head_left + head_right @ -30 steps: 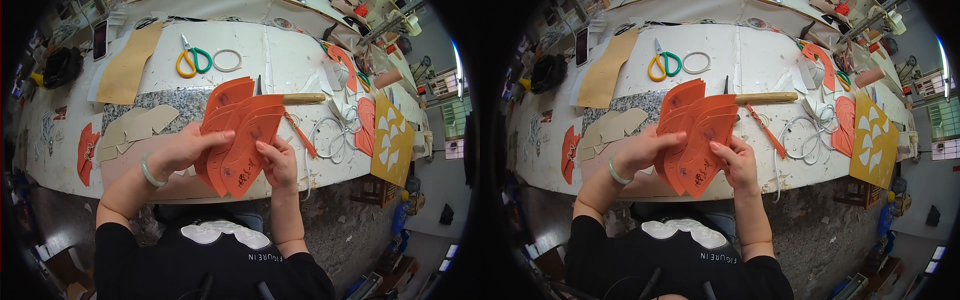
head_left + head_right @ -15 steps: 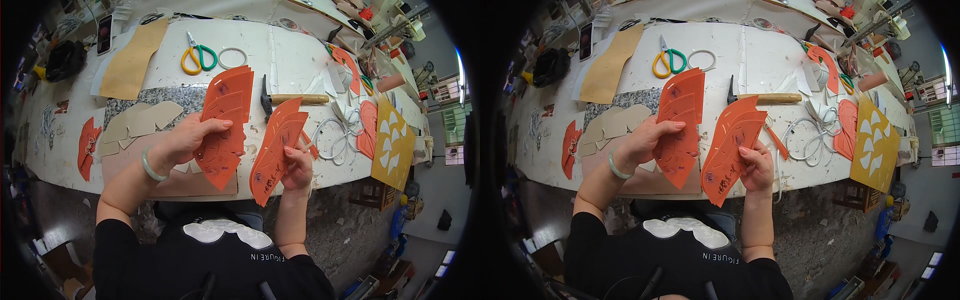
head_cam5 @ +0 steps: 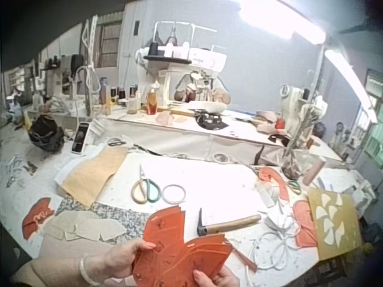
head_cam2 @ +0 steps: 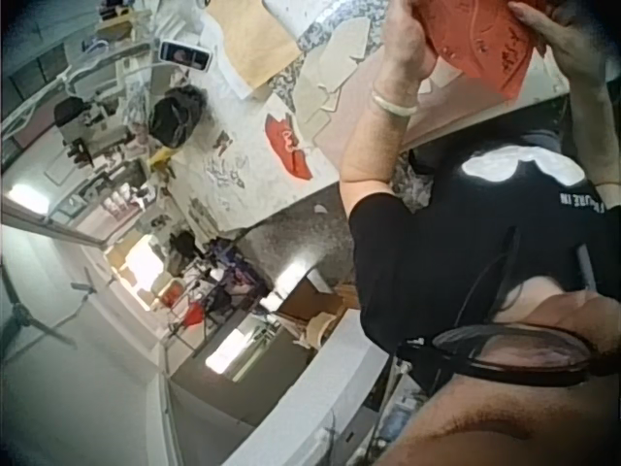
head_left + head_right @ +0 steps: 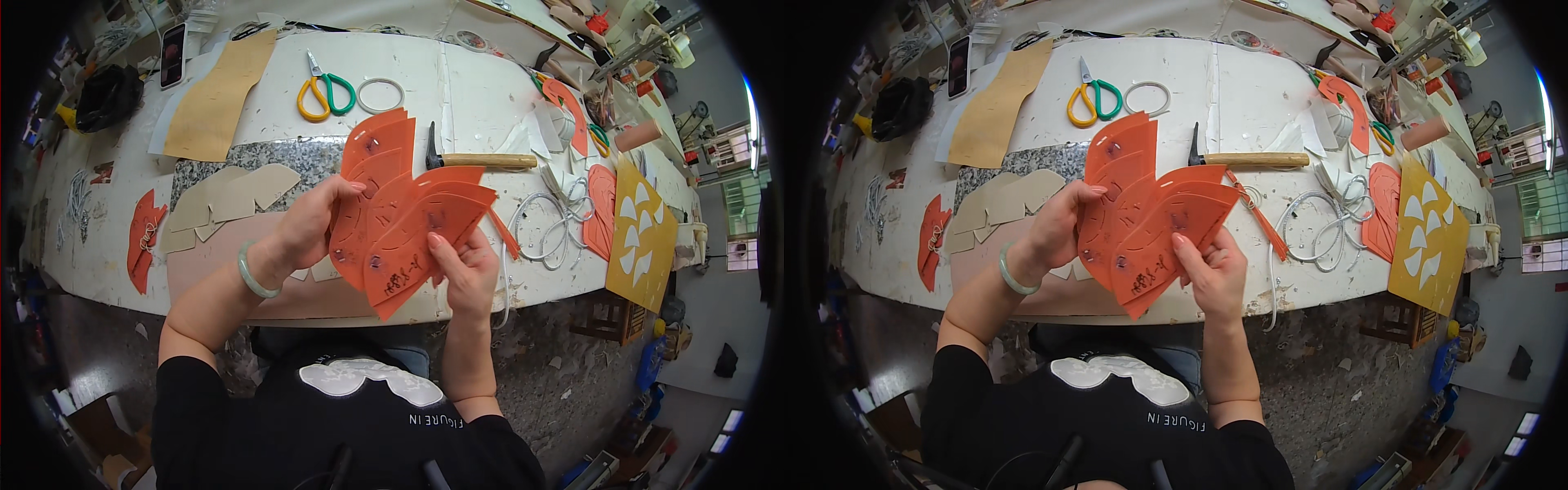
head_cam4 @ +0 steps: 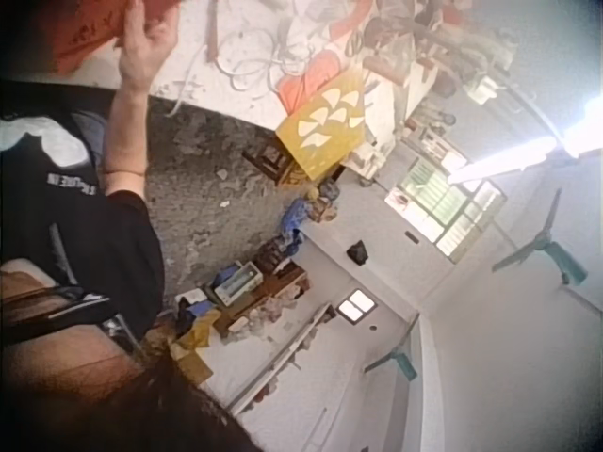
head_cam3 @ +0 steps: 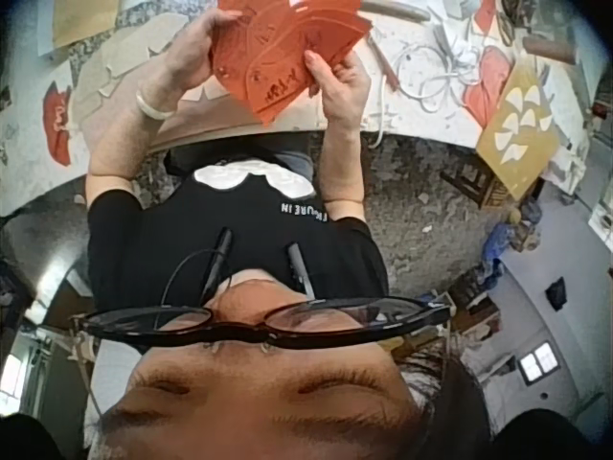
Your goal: The person aligns red paper cutouts on a beige template and traces outlines with a blue pen. They then use a black marker to draw on a separate beige paper piece. The workspace contains scissors, a hammer, and various paper scraps.
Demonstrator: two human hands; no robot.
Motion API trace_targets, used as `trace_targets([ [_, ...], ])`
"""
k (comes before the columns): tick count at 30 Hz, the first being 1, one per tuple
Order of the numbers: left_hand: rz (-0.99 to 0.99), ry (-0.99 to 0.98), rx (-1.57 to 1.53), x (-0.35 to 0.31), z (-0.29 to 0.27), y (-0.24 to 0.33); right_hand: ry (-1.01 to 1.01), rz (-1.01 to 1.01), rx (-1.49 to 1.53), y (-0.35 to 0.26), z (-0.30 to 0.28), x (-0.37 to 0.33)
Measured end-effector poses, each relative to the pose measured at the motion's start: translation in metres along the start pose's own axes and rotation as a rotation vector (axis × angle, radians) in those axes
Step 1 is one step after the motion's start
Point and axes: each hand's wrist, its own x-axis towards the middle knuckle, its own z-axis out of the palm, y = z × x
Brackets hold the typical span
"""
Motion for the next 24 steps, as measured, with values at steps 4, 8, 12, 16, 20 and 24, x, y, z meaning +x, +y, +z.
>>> trace_targets([
  [4, -0.013, -0.009, 0.13, -0.004, -0.005, 0.007, -0.03, -0.036, 0.028, -0.007, -0.013, -0.001],
  [8, -0.004, -0.001, 0.138, -0.007, 0.004, 0.011, 0.006, -0.002, 0.188, -0.007, -0.014, -0.003],
  [12, 0.053, 0.02, 0.17, -0.008, 0.007, 0.012, -0.045, -0.046, 0.378, -0.012, -0.024, -0.002],
  [16, 0.082, -0.01, 0.227, -0.009, 0.008, 0.013, -0.088, -0.024, 0.527, 0.0, -0.038, -0.001],
  [20, 0.126, -0.032, 0.276, -0.012, 0.012, 0.013, -0.062, 0.019, 0.555, 0.003, -0.036, -0.004],
  [24, 0.16, -0.018, 0.321, -0.013, 0.014, 0.01, -0.095, 0.063, 0.525, 0.004, -0.03, -0.006],
])
